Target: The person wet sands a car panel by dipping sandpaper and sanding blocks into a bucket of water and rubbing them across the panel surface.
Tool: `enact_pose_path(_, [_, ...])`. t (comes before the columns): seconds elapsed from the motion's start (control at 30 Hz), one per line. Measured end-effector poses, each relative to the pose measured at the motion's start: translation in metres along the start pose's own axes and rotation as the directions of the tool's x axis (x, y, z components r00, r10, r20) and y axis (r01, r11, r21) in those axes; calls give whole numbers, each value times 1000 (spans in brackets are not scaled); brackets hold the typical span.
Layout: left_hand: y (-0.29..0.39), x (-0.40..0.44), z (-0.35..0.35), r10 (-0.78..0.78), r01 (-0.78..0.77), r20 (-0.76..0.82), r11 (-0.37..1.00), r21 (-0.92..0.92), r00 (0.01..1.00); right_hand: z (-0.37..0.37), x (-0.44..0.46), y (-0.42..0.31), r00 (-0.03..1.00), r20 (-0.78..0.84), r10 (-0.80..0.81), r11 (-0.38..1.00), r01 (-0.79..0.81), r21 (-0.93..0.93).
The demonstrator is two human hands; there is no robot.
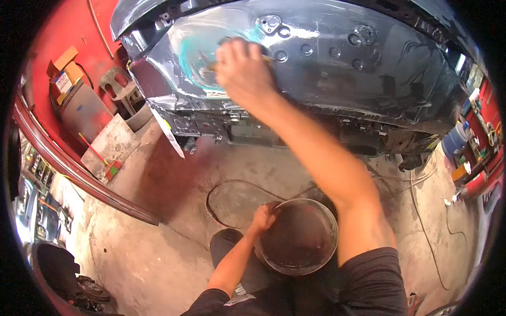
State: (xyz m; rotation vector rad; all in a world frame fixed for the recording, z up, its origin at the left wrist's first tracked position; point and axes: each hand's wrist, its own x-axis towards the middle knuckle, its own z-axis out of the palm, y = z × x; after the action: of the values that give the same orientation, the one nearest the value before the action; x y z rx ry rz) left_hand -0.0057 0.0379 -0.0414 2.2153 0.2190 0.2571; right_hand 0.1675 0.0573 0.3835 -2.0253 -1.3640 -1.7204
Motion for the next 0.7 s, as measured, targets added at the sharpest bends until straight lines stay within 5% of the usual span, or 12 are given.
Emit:
enact_pose_path(0.27, [-5, 2, 9, -46, 46, 7, 999, 29, 999, -12, -61, -1, 993, -78, 86, 994, -81, 69])
enact_pose_path(0.47, [3, -5, 5, -63, 63, 0, 997, 38, 998, 20, 69, -5, 995, -56, 79, 997, -79, -11])
enact_pose_path(0.7, [0, -4, 6, -16, 17, -17, 997, 72, 1000, 2, -4, 6, 997, -67, 30, 996, -36, -82])
